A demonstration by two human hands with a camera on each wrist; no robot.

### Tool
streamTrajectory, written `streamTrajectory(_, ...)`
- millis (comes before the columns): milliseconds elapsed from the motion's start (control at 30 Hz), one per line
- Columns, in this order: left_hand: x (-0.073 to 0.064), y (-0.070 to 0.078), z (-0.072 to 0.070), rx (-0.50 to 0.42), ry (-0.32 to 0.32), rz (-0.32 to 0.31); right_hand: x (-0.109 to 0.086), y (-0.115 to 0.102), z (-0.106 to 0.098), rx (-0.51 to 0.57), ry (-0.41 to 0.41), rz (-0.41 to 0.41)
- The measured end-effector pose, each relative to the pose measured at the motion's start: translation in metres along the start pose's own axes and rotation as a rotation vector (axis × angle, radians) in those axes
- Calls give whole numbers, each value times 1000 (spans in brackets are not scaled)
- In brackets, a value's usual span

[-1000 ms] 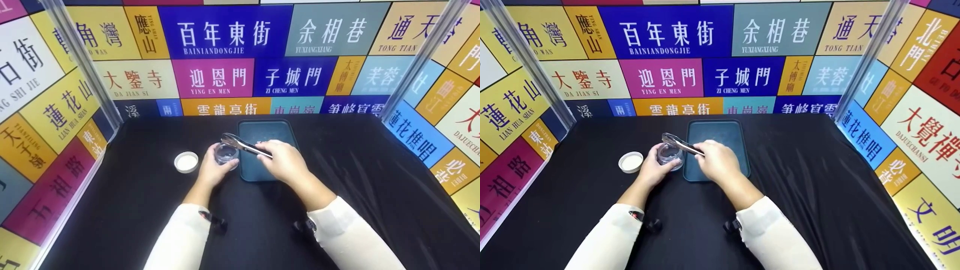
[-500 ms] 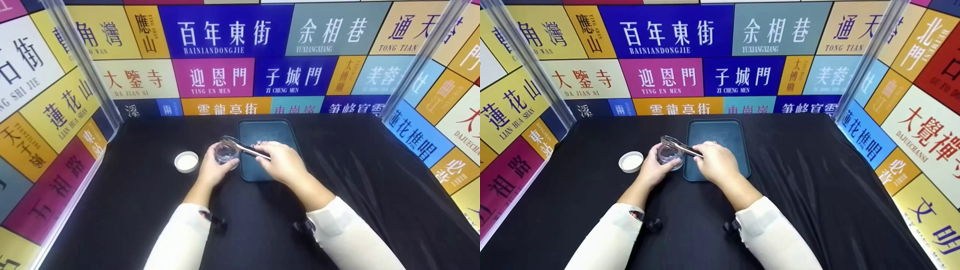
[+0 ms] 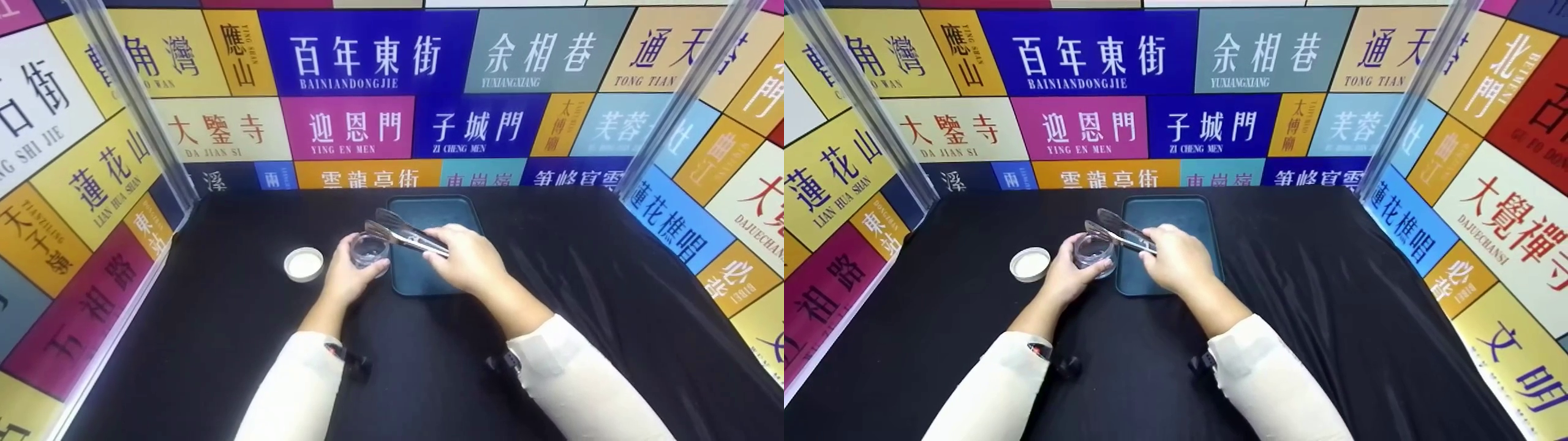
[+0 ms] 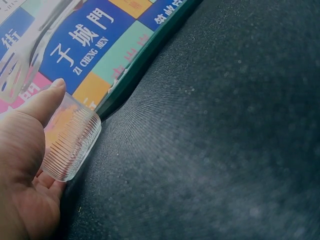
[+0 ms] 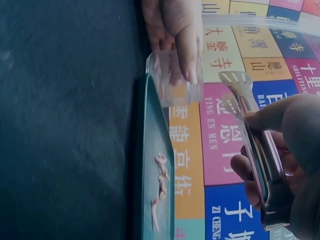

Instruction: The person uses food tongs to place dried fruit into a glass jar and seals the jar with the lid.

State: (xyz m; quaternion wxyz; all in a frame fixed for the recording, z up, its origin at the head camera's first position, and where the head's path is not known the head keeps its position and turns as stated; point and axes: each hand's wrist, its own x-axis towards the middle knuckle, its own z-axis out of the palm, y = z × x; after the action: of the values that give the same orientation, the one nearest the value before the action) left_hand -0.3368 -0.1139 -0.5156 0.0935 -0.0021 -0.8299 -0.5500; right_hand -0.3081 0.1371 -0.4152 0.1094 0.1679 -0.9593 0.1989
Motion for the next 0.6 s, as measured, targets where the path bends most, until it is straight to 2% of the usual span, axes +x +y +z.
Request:
streamTrajectory(267, 0, -1, 0, 4, 4, -4, -3, 23, -4, -10, -15, 45)
streamTrajectory(600, -1, 0, 0, 6, -6, -28, -21, 64, -6, -26, -22, 97)
